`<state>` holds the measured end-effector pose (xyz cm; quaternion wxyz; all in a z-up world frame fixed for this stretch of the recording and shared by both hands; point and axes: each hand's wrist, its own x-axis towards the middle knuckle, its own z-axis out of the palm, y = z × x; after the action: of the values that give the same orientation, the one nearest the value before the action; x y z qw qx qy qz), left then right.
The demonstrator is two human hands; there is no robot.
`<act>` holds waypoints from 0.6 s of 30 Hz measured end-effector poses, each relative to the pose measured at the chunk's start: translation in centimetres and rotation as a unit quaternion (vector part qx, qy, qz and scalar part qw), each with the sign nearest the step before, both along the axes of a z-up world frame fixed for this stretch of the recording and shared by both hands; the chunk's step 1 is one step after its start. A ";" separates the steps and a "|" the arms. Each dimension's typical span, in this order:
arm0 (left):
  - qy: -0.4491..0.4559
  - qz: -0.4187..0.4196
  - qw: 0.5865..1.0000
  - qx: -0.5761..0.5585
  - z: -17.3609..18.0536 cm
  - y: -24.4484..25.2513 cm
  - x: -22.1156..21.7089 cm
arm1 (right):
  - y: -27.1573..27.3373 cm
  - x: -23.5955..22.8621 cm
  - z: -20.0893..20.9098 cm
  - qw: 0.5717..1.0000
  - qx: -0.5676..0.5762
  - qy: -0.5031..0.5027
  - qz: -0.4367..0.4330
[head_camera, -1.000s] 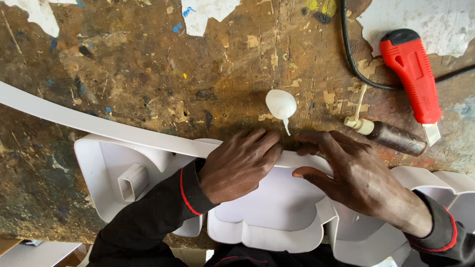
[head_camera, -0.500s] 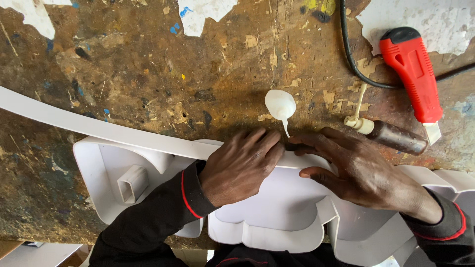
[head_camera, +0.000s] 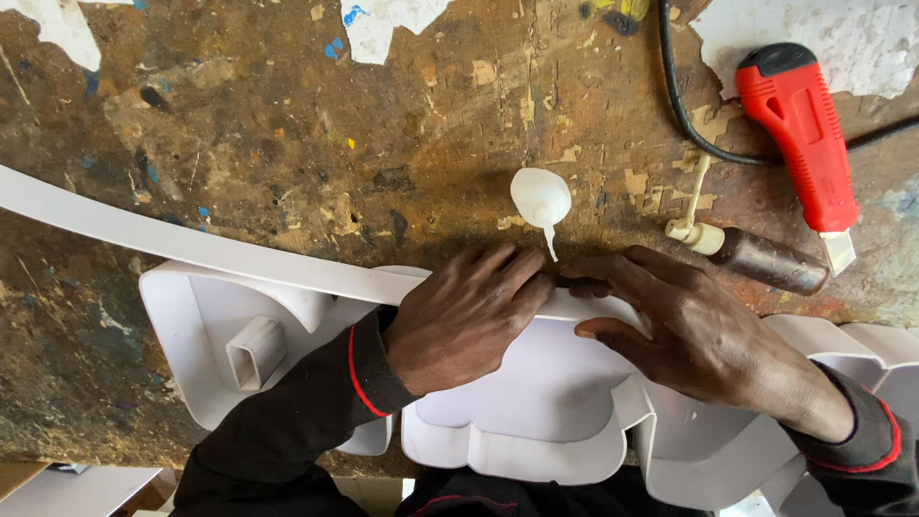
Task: The person applies glue from a bottle to the edges of white plastic components and presses them together on a workbench. They use a heat gun to warm the joints and ensure the pieces adhere properly.
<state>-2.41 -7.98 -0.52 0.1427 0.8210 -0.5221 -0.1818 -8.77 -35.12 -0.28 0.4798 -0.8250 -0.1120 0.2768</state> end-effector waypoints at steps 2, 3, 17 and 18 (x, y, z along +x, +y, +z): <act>0.015 -0.002 1.000 -0.004 0.0 -0.1 0.1 | 0.0 -0.2 -0.1 1.000 -0.002 0.003 -0.004; 0.028 -0.002 1.000 -0.008 -0.1 0.0 0.2 | 0.0 -0.1 -0.2 1.000 -0.004 0.004 -0.007; -0.007 0.002 1.000 0.009 0.2 -0.3 -0.2 | -0.1 0.3 -0.3 0.998 0.038 0.054 0.015; -0.003 0.000 1.000 0.004 0.1 -0.3 -0.2 | 0.0 0.5 0.0 0.996 0.058 0.065 0.010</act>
<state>-2.58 -8.24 -0.45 0.1384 0.8222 -0.5213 -0.1816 -8.24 -35.10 -0.31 0.5305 -0.7747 -0.1051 0.3278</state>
